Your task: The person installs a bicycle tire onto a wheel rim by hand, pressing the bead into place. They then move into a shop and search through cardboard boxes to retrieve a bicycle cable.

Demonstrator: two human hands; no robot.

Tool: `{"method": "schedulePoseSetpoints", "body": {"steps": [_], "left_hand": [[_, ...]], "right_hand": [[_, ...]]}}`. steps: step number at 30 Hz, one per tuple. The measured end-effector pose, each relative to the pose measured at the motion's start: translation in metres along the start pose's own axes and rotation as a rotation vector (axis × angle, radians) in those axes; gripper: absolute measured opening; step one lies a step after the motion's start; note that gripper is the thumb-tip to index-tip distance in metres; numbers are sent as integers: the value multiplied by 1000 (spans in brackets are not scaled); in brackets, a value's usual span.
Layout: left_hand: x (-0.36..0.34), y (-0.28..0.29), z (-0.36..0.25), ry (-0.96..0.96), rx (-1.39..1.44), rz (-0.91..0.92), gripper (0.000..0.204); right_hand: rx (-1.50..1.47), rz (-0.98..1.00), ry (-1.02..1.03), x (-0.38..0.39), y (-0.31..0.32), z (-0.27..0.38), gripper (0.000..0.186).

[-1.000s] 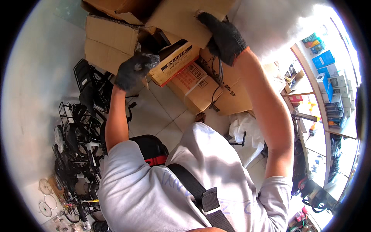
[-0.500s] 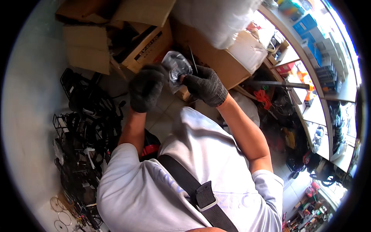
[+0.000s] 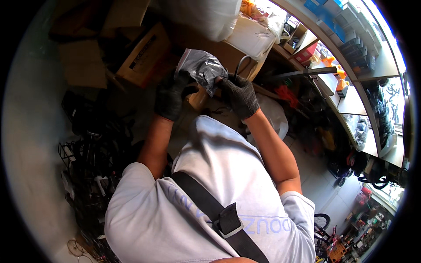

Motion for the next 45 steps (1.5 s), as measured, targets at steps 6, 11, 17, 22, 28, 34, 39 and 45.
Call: {"method": "schedulePoseSetpoints", "body": {"steps": [6,11,17,22,28,34,39,45], "left_hand": [[4,-36,-8,-427,-1121,93,32],[-20,-9,56,-117,-108,80,30],[-17,-46,55,-91,197,210,28],[-23,-57,59,46,248,188,23],[-22,-64,55,66,340,192,19],[-23,-64,63,107,246,198,20],[-22,-61,67,13,81,192,26],[-14,-74,57,-107,5,234,39]], "right_hand": [[-143,2,112,30,19,-16,27],[-65,-80,218,46,30,-17,29],[-6,-221,183,63,44,-15,28],[-43,-253,182,70,51,-15,30],[-341,-169,234,60,56,-26,38],[-517,3,340,47,58,-28,39],[-412,136,346,47,56,-27,35],[831,39,428,74,37,12,33]]}}
Point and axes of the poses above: each hand's wrist, its own x-axis away from the middle knuckle, its own y-axis out of the back of the hand, z = x × y, the point moved 6 cm from there along -x, towards the middle knuckle, and after that the axes turned 12 degrees about z, right-handed, at the moved point
